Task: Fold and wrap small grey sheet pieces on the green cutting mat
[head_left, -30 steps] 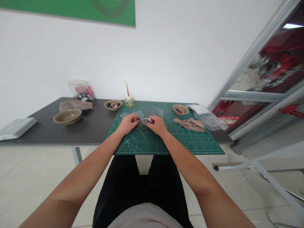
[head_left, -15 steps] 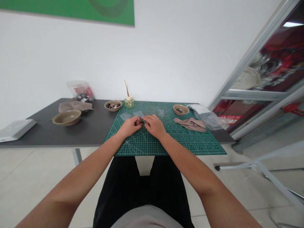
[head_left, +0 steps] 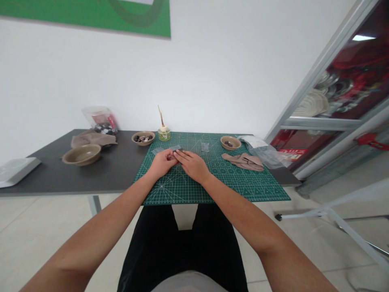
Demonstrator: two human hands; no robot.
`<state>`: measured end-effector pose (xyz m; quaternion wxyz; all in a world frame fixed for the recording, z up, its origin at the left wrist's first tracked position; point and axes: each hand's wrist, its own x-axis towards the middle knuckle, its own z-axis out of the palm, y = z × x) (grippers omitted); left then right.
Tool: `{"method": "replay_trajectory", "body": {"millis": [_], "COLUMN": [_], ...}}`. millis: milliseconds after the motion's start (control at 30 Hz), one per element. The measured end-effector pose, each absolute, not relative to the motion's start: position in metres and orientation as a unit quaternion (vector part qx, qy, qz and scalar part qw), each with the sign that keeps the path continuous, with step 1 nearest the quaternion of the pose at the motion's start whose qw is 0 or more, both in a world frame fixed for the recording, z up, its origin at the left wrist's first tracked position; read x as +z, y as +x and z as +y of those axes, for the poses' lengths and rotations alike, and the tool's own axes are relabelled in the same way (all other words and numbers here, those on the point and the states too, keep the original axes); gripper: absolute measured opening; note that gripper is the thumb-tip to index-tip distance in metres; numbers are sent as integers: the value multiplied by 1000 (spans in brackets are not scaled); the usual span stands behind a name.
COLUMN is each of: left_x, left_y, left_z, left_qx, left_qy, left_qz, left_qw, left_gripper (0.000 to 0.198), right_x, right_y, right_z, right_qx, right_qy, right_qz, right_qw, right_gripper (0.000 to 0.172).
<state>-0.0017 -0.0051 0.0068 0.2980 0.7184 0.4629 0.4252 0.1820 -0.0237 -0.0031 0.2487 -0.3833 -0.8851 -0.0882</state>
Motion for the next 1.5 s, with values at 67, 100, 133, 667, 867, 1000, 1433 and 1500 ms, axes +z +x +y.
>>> {"method": "replay_trajectory", "body": {"millis": [67, 100, 133, 667, 867, 1000, 1433, 1500], "left_x": [5, 4, 4, 1, 3, 2, -1, -1], "left_y": [-1, -1, -1, -2, -4, -3, -3, -3], "left_z": [-5, -5, -4, -2, -4, -4, -2, -1], "left_qx": [441, 448, 452, 439, 422, 436, 462, 467], "left_qy": [700, 689, 682, 685, 698, 681, 666, 666], "left_qz": [450, 444, 440, 457, 471, 462, 426, 419], "left_qw": [337, 357, 370, 360, 337, 363, 401, 403], "left_gripper": [16, 17, 20, 19, 21, 22, 24, 25], "right_x": [-1, -1, 0, 0, 0, 2, -2, -2], "right_y": [182, 182, 182, 179, 180, 180, 180, 180], "right_z": [-25, -26, -26, -29, -29, -31, -29, -29], "right_qx": [-90, -90, -90, -85, -83, -66, -40, -35], "right_qy": [-407, -418, -425, -432, -427, -446, -462, -470], "right_qz": [-875, -870, -867, -867, -867, -859, -852, -849], "right_qw": [246, 245, 244, 232, 245, 243, 242, 239], "right_gripper": [50, 49, 49, 48, 46, 46, 52, 52]}}
